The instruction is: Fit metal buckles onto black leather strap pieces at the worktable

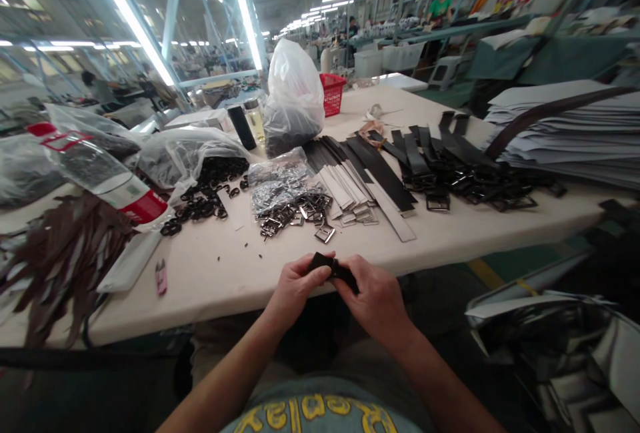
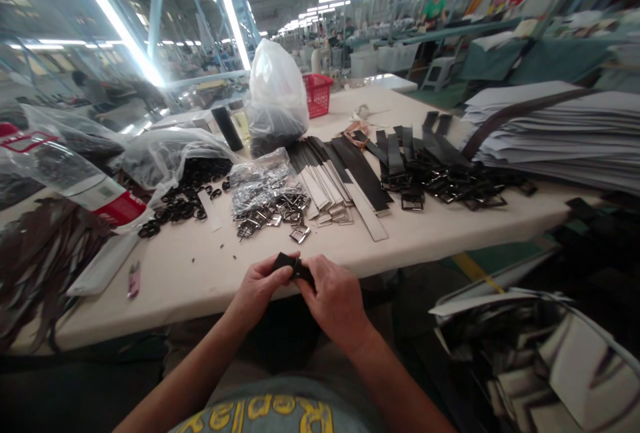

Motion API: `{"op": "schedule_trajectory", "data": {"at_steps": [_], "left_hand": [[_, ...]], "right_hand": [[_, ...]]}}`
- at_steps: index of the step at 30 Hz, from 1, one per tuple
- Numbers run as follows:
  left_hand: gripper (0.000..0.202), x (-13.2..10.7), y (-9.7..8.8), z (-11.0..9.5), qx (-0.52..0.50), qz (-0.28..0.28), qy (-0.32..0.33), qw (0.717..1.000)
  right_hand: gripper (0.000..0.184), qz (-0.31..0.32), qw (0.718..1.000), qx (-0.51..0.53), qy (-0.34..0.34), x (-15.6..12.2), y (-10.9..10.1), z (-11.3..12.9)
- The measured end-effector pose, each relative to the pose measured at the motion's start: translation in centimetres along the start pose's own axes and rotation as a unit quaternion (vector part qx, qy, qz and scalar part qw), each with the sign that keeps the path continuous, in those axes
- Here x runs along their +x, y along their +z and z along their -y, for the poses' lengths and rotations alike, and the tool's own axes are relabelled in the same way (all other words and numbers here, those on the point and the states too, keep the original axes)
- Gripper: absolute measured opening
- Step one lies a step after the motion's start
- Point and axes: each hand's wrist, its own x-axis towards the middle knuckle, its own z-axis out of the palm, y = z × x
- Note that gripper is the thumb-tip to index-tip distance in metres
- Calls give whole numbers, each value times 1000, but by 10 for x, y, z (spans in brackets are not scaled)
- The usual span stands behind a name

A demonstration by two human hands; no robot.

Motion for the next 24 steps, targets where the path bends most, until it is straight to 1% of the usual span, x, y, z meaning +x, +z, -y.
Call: {"op": "schedule_trajectory", "data": {"at_steps": [1, 3, 4, 6, 7, 9, 11, 13, 15, 18, 21, 24], "left_hand": [[34, -1, -3, -1, 25, -7, 14, 1000], [29, -2, -10, -2, 56, -22, 31, 998], [27, -2, -14, -1, 63, -30, 36, 997], [26, -1, -20, 2, 63, -45, 34, 996], [27, -1, -22, 5, 58, -51, 28, 997], [31, -1, -24, 11, 42, -49, 9, 998], [33, -2, -24, 13, 34, -34, -3, 999], [31, -4, -24, 10, 37, -15, 7, 999], [29, -5, -23, 3, 40, -12, 20, 999], [28, -8, -23, -4, 32, -19, 4, 999], [30, -9, -25, -4, 21, -8, -14, 1000], [31, -13, -26, -1, 11, 2, -2, 1000]], "right_hand": [[16, 20, 999, 34, 31, -1, -1, 0], [27, 77, 988, 101, 87, -2, -3, 0], [25, 109, 980, 130, 106, -3, -5, -1], [15, 160, 964, 172, 123, -4, -7, -1], [17, 174, 960, 182, 125, -5, -7, -1], [21, 183, 958, 180, 127, -6, -8, -2], [20, 187, 959, 169, 128, -7, -8, -3], [21, 197, 958, 167, 126, -8, -8, -5], [23, 211, 955, 168, 121, -9, -7, -7], [26, 229, 952, 168, 110, -10, -4, -10], [28, 238, 949, 178, 105, -9, -1, -12], [28, 233, 949, 180, 112, -7, -1, -10]]}}
